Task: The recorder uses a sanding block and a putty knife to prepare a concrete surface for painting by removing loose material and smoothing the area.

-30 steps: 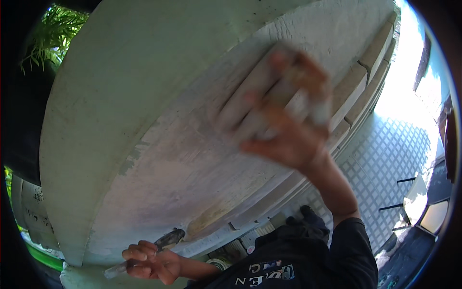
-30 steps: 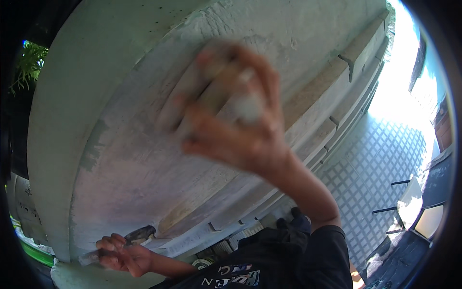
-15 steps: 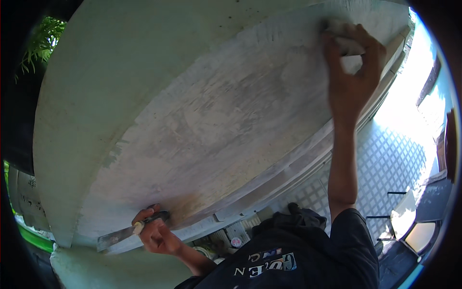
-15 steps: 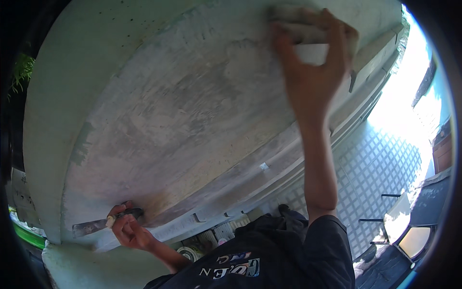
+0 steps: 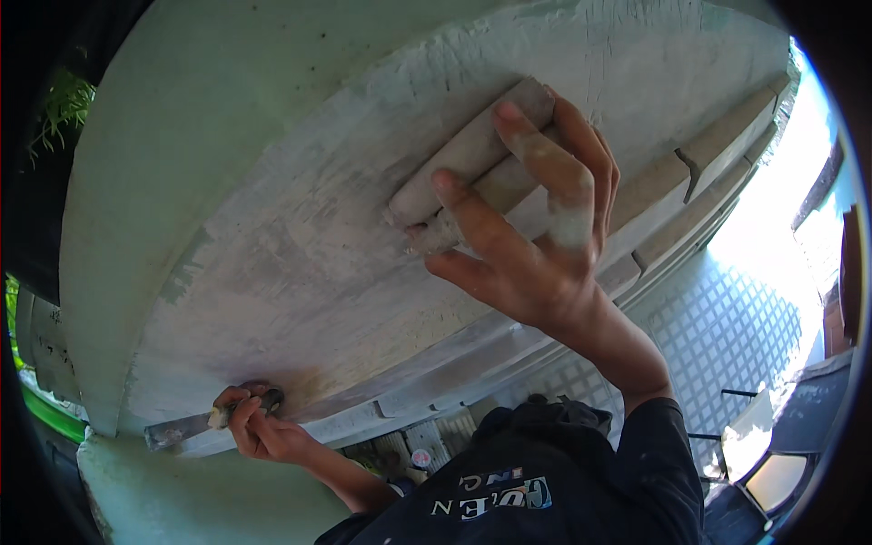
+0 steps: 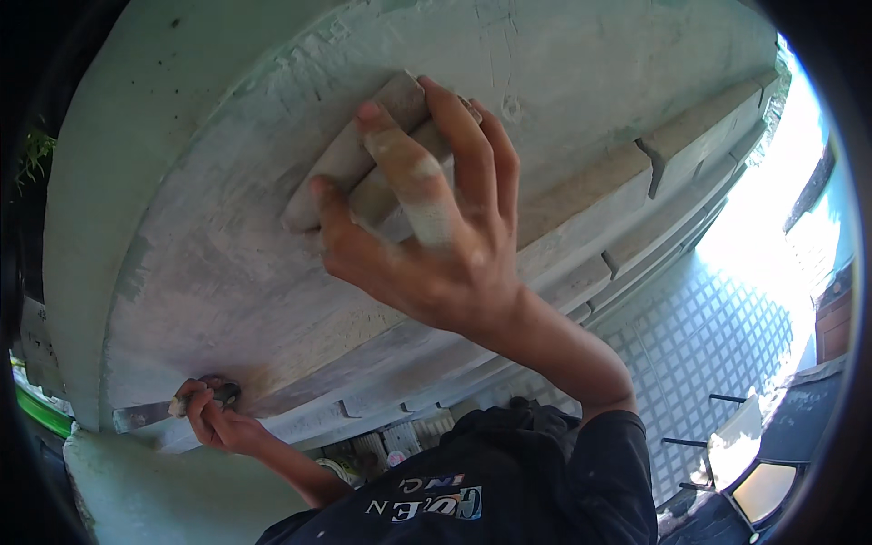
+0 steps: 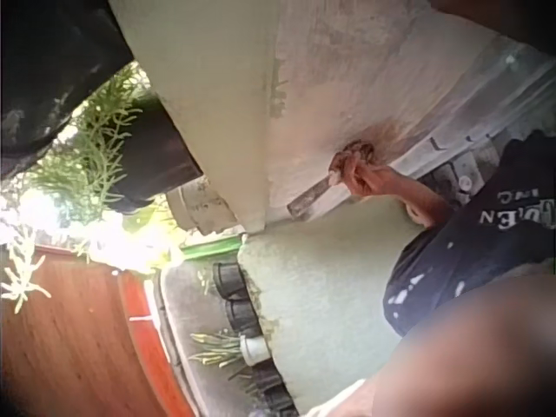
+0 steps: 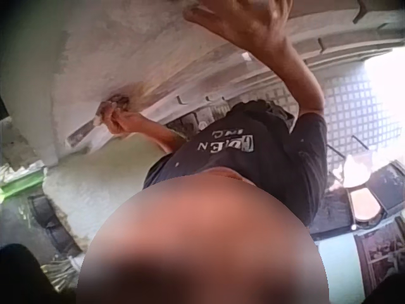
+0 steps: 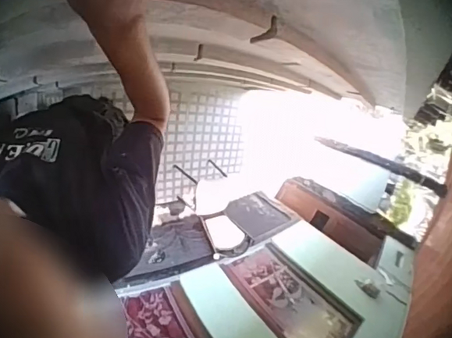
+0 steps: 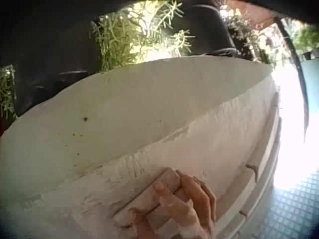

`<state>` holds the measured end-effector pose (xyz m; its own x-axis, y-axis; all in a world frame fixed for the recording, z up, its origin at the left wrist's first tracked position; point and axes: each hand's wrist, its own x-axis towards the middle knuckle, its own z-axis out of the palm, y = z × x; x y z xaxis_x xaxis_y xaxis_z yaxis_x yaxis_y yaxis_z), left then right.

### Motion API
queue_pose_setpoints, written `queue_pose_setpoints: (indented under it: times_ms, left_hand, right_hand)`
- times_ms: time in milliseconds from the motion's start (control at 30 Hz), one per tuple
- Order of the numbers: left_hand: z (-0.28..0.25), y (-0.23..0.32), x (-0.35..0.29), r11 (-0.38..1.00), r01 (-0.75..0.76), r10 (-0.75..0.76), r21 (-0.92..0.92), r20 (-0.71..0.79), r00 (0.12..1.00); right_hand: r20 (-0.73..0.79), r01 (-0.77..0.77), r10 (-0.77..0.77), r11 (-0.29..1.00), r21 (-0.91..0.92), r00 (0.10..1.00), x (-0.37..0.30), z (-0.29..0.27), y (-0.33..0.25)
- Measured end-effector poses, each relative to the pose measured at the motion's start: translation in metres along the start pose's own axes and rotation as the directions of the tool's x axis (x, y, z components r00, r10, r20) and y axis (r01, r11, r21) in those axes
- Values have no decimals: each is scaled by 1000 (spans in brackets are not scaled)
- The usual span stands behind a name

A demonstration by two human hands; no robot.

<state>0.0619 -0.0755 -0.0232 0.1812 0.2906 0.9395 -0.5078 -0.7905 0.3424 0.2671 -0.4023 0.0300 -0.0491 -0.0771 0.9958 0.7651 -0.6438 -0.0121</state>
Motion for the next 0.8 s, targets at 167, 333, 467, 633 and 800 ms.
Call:
queue_pose_setpoints:
  times_ms: [167, 333, 467, 633, 800]
  left_hand:
    - [3, -5, 0, 993, 36, -40, -112, -36, 999]
    - [-4, -13, 1, 992, -59, 57, 107, 20, 998]
    - [1, -16, -2, 970, -115, 123, 216, -28, 992]
    - [1, -17, -2, 943, -165, 171, 289, 4, 985]
    - [5, -19, -4, 961, -134, 147, 241, -38, 988]
  right_hand:
    - [-63, -122, 119, 992, -31, 991, 4, -4, 44]
    - [-87, 105, -109, 993, -58, 990, 5, 12, 28]
    - [-102, -191, 186, 980, -49, 977, 16, -14, 99]
    - [-46, 136, -141, 984, -112, 989, 15, -6, 51]
    - [-112, -88, 78, 992, -88, 991, 23, -23, 117]
